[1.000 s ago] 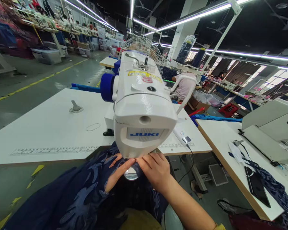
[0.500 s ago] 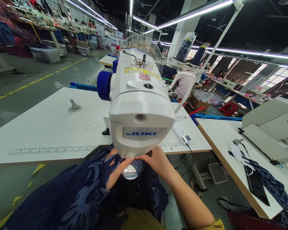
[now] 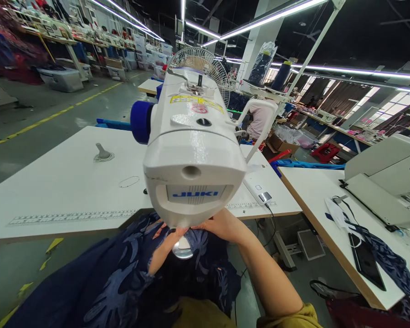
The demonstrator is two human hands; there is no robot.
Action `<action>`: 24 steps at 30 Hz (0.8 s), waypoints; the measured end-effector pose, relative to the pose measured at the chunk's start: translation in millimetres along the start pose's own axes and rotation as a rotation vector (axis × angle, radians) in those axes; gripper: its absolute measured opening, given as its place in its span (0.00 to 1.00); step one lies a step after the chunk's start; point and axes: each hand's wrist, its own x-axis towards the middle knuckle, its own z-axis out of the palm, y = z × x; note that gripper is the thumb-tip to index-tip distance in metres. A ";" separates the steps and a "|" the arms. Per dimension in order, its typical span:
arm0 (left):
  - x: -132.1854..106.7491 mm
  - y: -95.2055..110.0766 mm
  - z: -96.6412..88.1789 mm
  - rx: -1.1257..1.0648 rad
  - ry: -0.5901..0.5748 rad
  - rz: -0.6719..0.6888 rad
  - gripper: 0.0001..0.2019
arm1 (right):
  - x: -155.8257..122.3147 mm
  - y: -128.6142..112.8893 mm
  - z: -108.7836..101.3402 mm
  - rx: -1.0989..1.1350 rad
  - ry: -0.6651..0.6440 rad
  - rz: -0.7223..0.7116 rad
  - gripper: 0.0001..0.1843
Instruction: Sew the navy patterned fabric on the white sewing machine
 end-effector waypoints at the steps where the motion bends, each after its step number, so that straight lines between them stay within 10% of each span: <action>1: 0.3 0.0 -0.2 0.012 -0.002 -0.011 0.21 | 0.9 -1.8 0.3 0.015 0.000 0.000 0.17; 24: 7.7 2.2 -14.5 0.189 0.109 0.087 0.14 | -18.7 27.5 20.7 0.254 0.093 -0.065 0.09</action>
